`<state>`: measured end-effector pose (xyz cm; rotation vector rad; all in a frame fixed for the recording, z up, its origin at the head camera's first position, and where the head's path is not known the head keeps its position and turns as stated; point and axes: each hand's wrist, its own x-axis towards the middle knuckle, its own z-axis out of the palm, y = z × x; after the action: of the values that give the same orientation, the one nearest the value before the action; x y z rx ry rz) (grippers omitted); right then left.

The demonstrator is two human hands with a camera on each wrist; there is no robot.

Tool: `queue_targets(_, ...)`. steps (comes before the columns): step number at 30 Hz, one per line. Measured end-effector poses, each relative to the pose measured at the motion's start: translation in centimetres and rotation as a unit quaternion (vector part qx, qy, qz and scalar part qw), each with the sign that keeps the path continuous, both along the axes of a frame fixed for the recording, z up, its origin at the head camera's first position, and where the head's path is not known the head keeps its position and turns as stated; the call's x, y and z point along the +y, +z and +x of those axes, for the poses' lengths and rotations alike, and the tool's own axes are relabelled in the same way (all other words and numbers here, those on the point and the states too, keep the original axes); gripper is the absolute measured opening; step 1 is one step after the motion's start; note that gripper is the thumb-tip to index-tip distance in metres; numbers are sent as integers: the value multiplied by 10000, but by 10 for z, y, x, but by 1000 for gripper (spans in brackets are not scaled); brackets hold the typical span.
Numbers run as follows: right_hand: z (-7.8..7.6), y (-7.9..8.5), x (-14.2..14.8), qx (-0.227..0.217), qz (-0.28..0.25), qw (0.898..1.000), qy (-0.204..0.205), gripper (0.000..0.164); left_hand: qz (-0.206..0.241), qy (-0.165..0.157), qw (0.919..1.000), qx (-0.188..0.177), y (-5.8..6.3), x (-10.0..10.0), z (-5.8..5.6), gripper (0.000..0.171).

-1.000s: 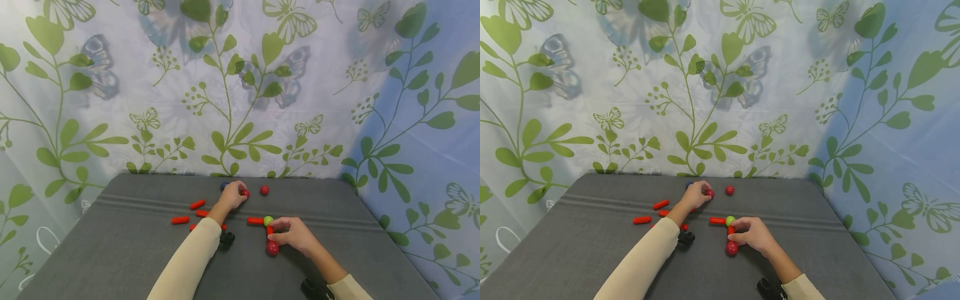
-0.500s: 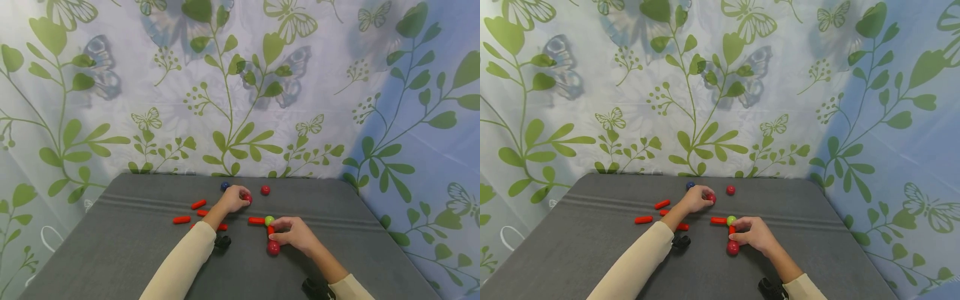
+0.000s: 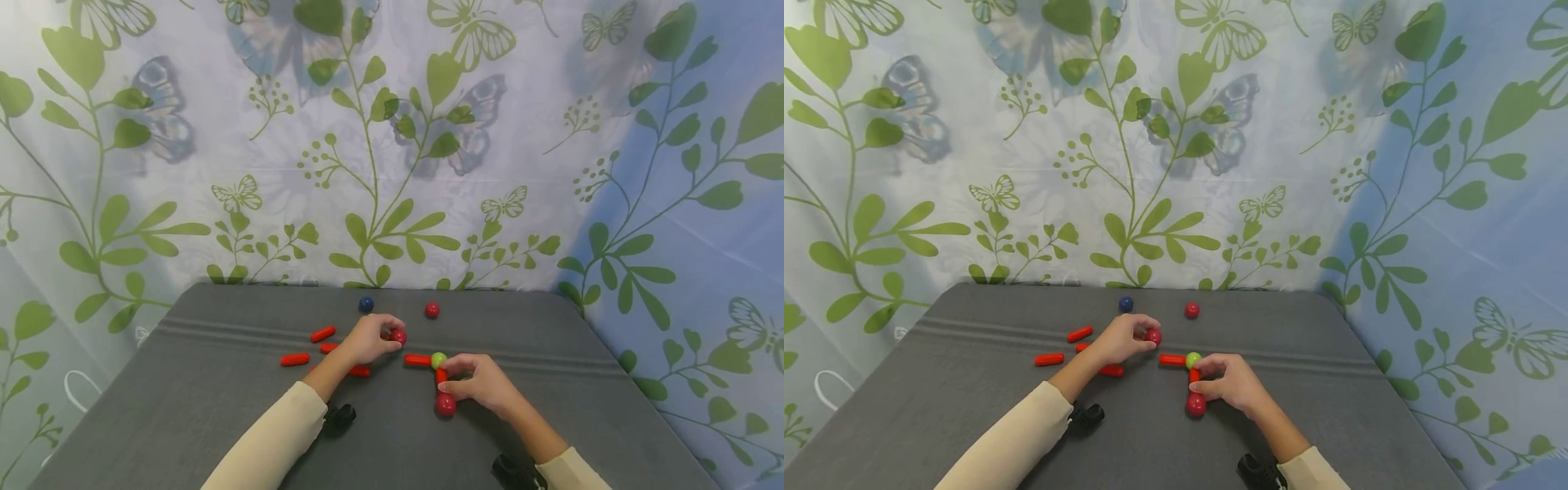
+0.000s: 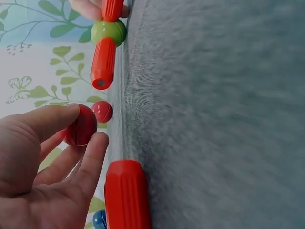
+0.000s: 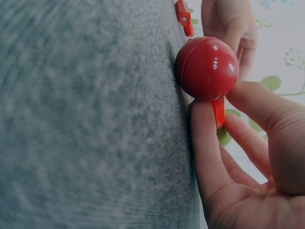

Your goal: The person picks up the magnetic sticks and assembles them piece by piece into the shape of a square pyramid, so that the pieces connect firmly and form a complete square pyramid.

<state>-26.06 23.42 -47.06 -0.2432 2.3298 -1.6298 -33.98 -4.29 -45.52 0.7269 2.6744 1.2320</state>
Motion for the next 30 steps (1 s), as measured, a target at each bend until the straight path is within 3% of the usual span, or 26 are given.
queue_targets(11,-1,-1,2,27,-43,10000,30,47,97,-90,9997,-185,-3,-4,19,27)
queue_targets(30,-1,1,-1,-21,165,9999,11,46,-187,-101,9994,-258,-6,-4,23,26)
